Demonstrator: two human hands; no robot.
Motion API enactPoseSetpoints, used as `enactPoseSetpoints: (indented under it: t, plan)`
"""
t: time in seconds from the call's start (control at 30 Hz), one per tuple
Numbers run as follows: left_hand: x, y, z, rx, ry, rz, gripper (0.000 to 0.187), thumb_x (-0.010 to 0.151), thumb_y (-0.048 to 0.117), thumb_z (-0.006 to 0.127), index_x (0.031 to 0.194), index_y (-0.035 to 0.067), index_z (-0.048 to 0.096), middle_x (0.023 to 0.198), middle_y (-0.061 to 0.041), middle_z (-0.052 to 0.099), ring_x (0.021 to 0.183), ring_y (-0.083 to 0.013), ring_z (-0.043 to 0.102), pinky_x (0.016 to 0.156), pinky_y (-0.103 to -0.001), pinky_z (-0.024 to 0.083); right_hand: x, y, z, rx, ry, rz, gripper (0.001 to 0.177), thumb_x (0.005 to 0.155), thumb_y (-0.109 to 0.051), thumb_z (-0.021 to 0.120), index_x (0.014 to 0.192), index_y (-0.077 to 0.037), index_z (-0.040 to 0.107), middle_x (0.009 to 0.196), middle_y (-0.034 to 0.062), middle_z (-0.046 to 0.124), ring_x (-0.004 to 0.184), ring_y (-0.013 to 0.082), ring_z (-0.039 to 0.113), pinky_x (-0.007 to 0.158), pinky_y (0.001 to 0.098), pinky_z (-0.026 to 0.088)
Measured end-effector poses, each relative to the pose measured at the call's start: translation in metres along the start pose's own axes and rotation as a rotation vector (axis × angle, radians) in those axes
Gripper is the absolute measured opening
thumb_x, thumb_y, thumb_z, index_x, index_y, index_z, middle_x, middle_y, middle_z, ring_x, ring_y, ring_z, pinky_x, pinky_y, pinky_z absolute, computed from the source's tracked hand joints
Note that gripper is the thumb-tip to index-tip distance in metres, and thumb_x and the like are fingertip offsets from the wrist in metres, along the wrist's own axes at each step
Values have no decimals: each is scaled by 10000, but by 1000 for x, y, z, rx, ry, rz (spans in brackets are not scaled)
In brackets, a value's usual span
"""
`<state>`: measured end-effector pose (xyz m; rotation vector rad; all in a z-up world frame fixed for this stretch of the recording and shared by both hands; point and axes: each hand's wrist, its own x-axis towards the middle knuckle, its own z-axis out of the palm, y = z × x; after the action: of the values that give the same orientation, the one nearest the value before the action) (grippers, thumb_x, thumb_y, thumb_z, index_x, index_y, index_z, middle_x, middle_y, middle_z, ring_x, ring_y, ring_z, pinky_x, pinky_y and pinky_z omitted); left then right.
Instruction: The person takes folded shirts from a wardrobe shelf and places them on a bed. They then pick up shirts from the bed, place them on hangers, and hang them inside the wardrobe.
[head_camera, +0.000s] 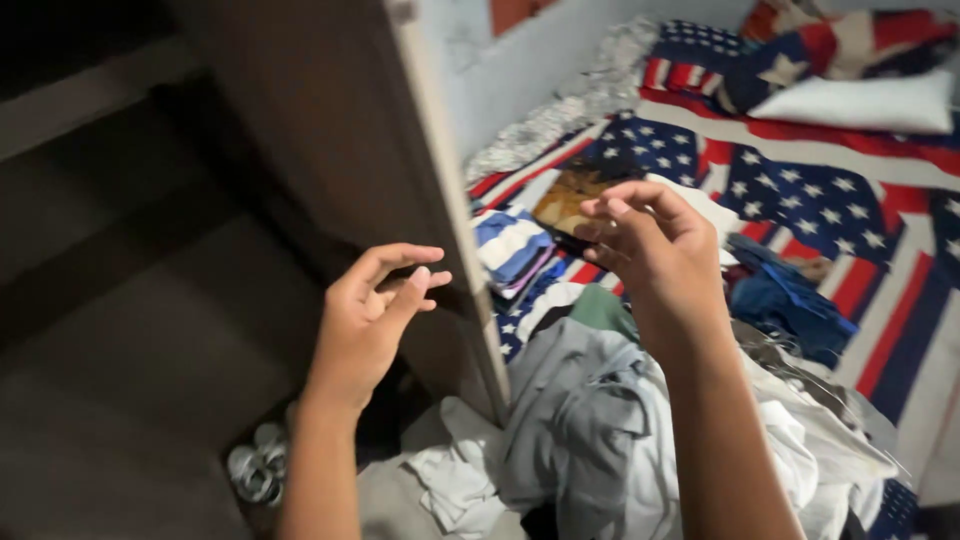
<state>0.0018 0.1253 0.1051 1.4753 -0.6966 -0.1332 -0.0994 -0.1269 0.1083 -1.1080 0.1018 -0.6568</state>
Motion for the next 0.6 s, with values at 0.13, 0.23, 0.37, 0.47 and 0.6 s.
enactPoseSetpoints:
  t: [0.13,0.23,0.37,0.47,0.6]
  plan:
    - [-45,37,-57,62,124,121,226,1006,145,642,1187,12,662,1197,-87,718,1063,-199,735,816,-304,571,-32,10,46,11,-164,49,95,997,-87,600,1070,-49,647,1043,110,747,882,178,704,789,320,578]
    - [-77,78,-91,176,179,192,223,1023,160,635,1198,22,652,1197,-71,717,1090,-182,734,841,-294,578,-49,12,82,-26,-308,81,90,1019,-86,596,1072,-33,647,1052,103,733,894,164,694,788,313,561]
    - [-113,116,-125,275,207,303,211,1035,148,658,1200,18,644,1200,-63,705,1082,-166,723,850,-288,569,-62,9,127,-14,-471,83,81,1024,-74,588,1071,-41,645,1030,96,717,891,181,698,810,328,588]
    - [-136,134,-141,323,267,348,197,1047,141,666,1202,21,648,1185,-60,706,1074,-157,718,856,-288,566,-67,10,157,-7,-566,72,76,1034,-51,585,1072,-40,650,1031,100,711,906,191,696,831,331,591]
    - [-157,143,-148,400,366,332,167,1042,140,653,1175,39,652,1173,-37,712,1064,-140,729,848,-277,569,-68,15,184,5,-650,108,71,1029,-41,580,1047,-44,648,1024,96,711,918,194,701,828,336,592]
